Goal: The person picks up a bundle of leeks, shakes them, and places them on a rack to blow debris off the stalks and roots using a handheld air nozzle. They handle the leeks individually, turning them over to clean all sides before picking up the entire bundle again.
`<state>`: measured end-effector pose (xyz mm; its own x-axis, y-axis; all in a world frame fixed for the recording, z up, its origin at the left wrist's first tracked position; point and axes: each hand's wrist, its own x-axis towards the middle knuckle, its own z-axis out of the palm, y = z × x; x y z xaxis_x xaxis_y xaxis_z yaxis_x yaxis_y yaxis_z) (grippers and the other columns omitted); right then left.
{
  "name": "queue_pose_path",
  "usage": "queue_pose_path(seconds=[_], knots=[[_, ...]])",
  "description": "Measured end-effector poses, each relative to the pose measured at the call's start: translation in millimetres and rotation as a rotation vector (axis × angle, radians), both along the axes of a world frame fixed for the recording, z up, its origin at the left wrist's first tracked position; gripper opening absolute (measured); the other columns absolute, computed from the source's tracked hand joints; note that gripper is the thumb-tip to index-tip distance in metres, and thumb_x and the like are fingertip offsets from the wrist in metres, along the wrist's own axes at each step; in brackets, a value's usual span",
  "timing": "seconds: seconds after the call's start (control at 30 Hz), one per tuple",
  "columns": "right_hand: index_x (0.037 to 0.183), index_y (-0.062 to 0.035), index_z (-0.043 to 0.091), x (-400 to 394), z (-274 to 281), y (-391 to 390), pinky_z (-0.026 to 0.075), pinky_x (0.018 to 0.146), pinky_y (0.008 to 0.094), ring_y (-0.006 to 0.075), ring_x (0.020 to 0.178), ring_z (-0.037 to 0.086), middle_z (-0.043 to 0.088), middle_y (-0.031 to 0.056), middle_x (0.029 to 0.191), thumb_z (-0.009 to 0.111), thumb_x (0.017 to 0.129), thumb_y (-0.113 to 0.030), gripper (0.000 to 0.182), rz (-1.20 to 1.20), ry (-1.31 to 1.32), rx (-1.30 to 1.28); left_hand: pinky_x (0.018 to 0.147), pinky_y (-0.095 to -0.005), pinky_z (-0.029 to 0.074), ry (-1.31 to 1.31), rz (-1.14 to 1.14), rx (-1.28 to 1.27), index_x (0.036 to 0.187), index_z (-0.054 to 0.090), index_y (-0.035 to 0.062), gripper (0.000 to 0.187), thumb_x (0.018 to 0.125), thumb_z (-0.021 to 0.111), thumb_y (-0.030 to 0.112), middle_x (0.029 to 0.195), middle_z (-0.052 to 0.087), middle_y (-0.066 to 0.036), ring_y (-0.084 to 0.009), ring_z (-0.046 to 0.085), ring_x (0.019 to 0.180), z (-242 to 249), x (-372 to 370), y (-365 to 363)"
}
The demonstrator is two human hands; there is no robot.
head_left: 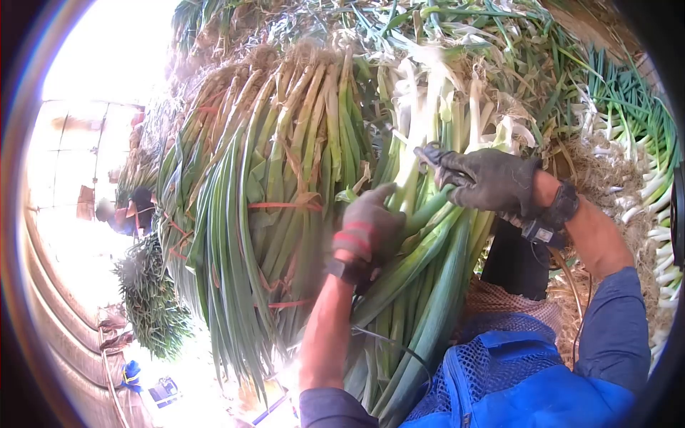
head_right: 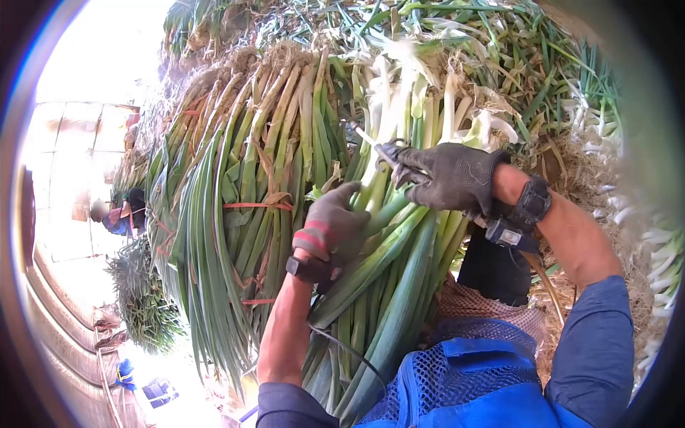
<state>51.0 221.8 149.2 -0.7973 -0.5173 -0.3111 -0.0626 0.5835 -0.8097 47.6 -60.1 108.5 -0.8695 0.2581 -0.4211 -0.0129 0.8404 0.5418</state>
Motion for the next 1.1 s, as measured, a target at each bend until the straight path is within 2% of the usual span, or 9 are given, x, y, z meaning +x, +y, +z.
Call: queue_pose_path(seconds=[0.1, 0.3, 0.47, 0.67, 0.8, 0.87, 0.97, 1.03, 1.1], knots=[[0.158, -0.008, 0.043, -1.0, 14.1, 4.6, 0.056, 0.092, 0.0369, 0.0288, 0.097, 0.073, 0.072, 0.0237, 0.115, 0.068, 0.091, -0.033, 0.076, 0.186, -0.071, 0.174, 0.072, -0.0342, 0.057, 0.174, -0.397, -0.079, 0.137, 0.066, 0.0033, 0.055, 0.084, 0.073, 0.016, 0.09, 0.075, -0.015, -0.0173, 0.071, 0.074, 20.1, 13.2, 28.2], [0.159, -0.0037, 0.039, -33.7, -49.3, 11.5, 0.055, 0.1, 0.032, 0.0207, 0.11, 0.071, 0.067, 0.0198, 0.135, 0.071, 0.092, -0.024, 0.077, -0.054, -0.051, 0.057, 0.074, -0.0299, 0.056, -0.097, 0.122, 0.311, 0.129, 0.07, 0.0013, 0.044, 0.091, 0.08, 0.021, 0.098, 0.078, -0.008, -0.0133, 0.07, 0.081, 8.8, -38.0, -12.7], [0.153, -0.005, 0.049, -32.0, -6.6, -21.1, 0.057, 0.089, 0.0372, 0.0315, 0.101, 0.074, 0.074, 0.0208, 0.113, 0.072, 0.09, -0.029, 0.071, 0.079, 0.032, 0.028, 0.085, -0.0454, 0.058, 0.486, 0.073, -0.652, 0.105, 0.07, 0.0002, 0.036, 0.091, 0.072, 0.033, 0.095, 0.075, -0.019, -0.0409, 0.073, 0.098, -7.3, -104.9, -47.1], [0.152, -0.0034, 0.05, -32.3, -24.6, -32.4, 0.056, 0.091, 0.038, 0.035, 0.098, 0.074, 0.075, 0.0216, 0.107, 0.072, 0.09, -0.031, 0.072, 0.105, -0.044, 0.043, 0.085, -0.0455, 0.058, 0.101, 0.036, -0.702, 0.098, 0.077, -0.0004, 0.028, 0.086, 0.069, 0.023, 0.096, 0.077, -0.023, -0.0423, 0.074, 0.098, -18.2, -139.7, -44.1], [0.147, -0.0017, 0.054, -36.9, -33.8, -15.5, 0.055, 0.093, 0.0353, 0.0274, 0.102, 0.073, 0.074, 0.0181, 0.111, 0.071, 0.091, -0.025, 0.063, 0.015, -0.021, -0.074, 0.076, -0.0412, 0.059, -0.174, 0.146, -0.426, 0.101, 0.079, 0.0007, 0.032, 0.081, 0.079, 0.027, 0.088, 0.077, -0.019, -0.029, 0.076, 0.085, 8.8, -145.8, -45.2], [0.144, 0.0001, 0.055, -40.9, -33.5, -9.5, 0.056, 0.092, 0.0358, 0.0247, 0.1, 0.073, 0.074, 0.0148, 0.109, 0.071, 0.091, -0.024, 0.061, 0.021, -0.045, -0.076, 0.069, -0.0371, 0.06, 0.351, -0.703, -0.51, 0.105, 0.08, 0.0173, 0.019, 0.087, 0.072, 0.017, 0.079, 0.072, -0.014, -0.0269, 0.072, 0.071, 0.8, -178.7, -84.1], [0.144, -0.0012, 0.055, -41.1, -36.2, -11.5, 0.056, 0.09, 0.0371, 0.0271, 0.097, 0.073, 0.074, 0.0153, 0.107, 0.071, 0.092, -0.025, 0.06, 0.034, -0.015, -0.069, 0.084, -0.0294, 0.057, 1.077, -0.709, -0.594, 0.131, 0.061, 0.0045, 0.032, 0.099, 0.056, 0.007, 0.109, 0.068, -0.01, -0.0177, 0.068, 0.099, 103.1, -208.9, -73.5], [0.144, -0.0036, 0.055, -41.7, -40.3, -17.7, 0.056, 0.088, 0.0385, 0.0296, 0.095, 0.073, 0.073, 0.0171, 0.105, 0.07, 0.092, -0.026, 0.058, 0.013, 0.047, -0.096, 0.098, -0.0303, 0.052, 0.821, -0.447, -0.081, 0.143, 0.052, 0.0011, 0.042, 0.102, 0.054, 0.01, 0.129, 0.062, -0.011, -0.0175, 0.063, 0.117, 140.4, -251.2, -73.7], [0.146, -0.0053, 0.055, -50.1, -38.6, -24.7, 0.056, 0.085, 0.0401, 0.0321, 0.092, 0.073, 0.073, 0.0188, 0.104, 0.07, 0.093, -0.027, 0.059, 0.036, 0.064, -0.063, 0.117, -0.0372, 0.044, 0.169, 0.003, 1.184, 0.15, 0.048, 0.0029, 0.055, 0.1, 0.063, 0.021, 0.15, 0.053, -0.013, -0.0232, 0.056, 0.134, 159.7, -286.2, -64.5]])
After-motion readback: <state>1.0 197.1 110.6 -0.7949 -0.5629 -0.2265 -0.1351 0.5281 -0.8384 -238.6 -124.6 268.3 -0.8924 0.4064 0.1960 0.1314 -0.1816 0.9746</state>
